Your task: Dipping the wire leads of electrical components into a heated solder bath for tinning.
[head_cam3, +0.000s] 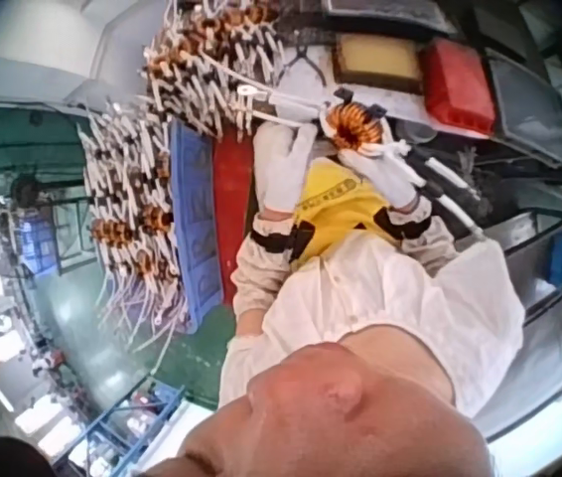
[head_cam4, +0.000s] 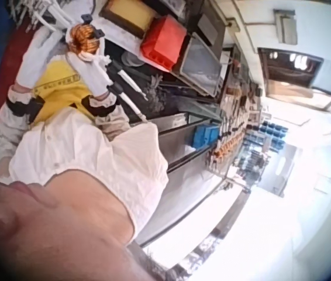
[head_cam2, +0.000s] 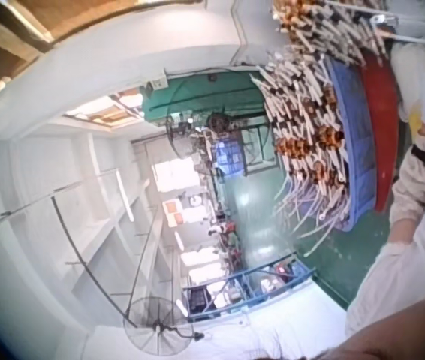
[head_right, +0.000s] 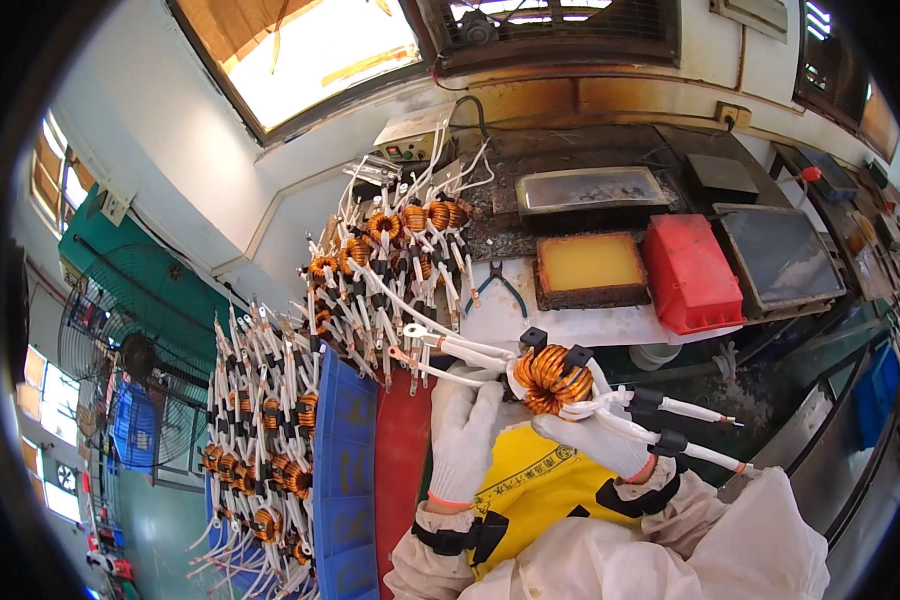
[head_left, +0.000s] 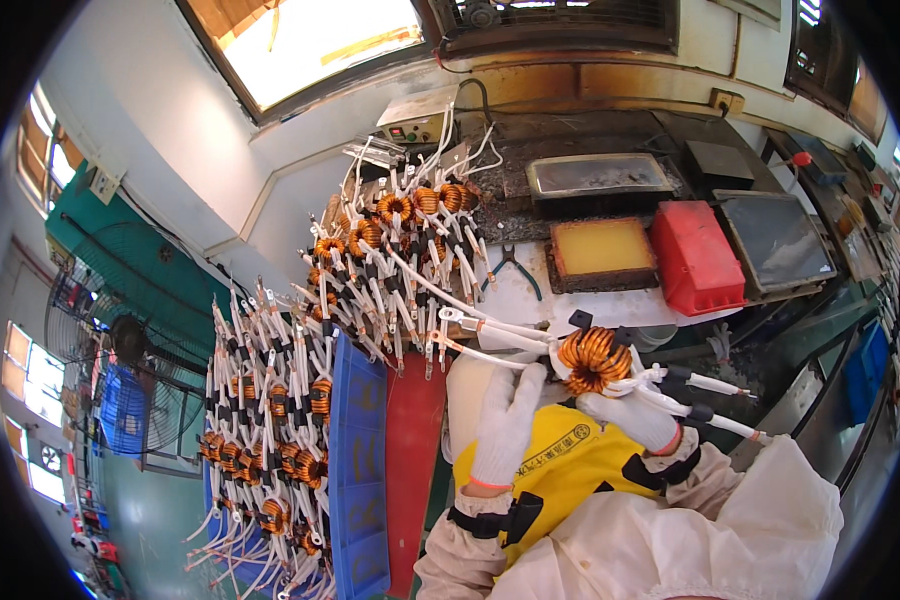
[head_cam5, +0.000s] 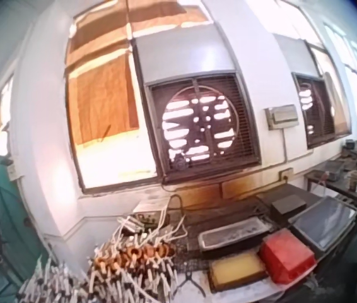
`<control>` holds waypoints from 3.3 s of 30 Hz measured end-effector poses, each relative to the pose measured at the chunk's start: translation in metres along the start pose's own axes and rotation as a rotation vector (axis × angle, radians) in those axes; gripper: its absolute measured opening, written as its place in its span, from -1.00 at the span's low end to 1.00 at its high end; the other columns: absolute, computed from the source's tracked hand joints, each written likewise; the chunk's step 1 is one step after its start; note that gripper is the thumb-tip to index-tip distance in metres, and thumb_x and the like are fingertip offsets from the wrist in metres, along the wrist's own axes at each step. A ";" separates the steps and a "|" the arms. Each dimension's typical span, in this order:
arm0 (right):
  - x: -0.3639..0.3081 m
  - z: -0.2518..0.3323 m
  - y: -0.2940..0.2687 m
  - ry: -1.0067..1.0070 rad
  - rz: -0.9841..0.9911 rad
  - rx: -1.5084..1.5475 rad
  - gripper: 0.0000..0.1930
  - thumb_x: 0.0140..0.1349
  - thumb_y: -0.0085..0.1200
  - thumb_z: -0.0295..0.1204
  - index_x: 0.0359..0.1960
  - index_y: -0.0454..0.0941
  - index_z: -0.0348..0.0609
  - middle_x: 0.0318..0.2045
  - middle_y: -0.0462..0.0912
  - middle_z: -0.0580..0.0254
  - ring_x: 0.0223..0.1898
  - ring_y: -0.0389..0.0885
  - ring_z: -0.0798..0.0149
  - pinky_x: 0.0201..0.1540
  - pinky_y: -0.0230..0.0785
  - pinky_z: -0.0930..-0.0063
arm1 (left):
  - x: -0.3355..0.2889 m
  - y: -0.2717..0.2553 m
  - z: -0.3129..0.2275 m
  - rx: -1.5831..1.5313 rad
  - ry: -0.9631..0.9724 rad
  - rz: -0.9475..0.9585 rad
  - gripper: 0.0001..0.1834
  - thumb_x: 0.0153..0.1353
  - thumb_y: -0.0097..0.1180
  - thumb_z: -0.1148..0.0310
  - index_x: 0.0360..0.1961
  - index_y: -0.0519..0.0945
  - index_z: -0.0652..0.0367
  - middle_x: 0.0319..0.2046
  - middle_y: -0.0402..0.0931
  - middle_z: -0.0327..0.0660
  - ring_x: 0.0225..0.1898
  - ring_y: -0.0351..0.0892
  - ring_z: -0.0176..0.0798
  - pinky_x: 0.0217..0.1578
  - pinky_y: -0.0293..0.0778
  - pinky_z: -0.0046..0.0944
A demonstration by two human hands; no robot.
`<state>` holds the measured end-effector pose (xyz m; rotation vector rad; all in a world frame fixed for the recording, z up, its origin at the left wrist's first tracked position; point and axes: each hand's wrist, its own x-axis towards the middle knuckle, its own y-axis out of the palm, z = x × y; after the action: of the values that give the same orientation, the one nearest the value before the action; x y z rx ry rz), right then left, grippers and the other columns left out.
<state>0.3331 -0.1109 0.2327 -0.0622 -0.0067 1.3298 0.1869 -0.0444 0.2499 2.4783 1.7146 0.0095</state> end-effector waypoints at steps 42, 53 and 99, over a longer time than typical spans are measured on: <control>-0.011 -0.035 -0.042 -0.020 -0.012 0.727 -0.46 -0.01 -0.08 -0.54 0.10 0.24 -0.34 -0.03 0.44 0.06 -0.01 0.49 0.19 0.11 0.35 0.31 | 0.043 -0.079 0.019 -0.689 0.070 -0.155 -0.55 0.33 -0.13 0.11 0.12 0.30 0.17 -0.10 0.43 -0.15 -0.25 0.45 -0.30 -0.21 0.44 -0.29; -0.011 -0.050 -0.051 0.035 -0.063 0.544 -0.23 0.04 0.22 -0.04 0.13 0.19 -0.32 -0.05 0.49 0.00 -0.40 0.49 0.45 -0.47 0.35 0.74 | 0.044 -0.099 0.023 -0.698 0.335 -0.420 -0.68 0.24 0.04 0.42 0.02 0.39 0.20 -0.27 0.50 -0.19 -0.40 0.46 -0.40 -0.41 0.44 -0.41; 0.019 -0.045 -0.050 -0.086 -0.320 0.252 -0.86 0.19 0.01 -0.45 -0.31 0.46 -0.29 -0.57 0.56 0.24 -0.55 0.53 0.41 -0.50 0.37 0.58 | 0.007 0.040 0.061 -0.568 -0.264 0.373 -0.66 0.34 -0.15 0.10 -0.30 0.39 0.19 -0.46 0.33 -0.28 -0.45 0.31 -0.38 -0.38 0.36 -0.33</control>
<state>0.3881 -0.1065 0.1893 0.2025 0.0751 1.0044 0.2308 -0.0581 0.1935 2.1986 0.9583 0.1709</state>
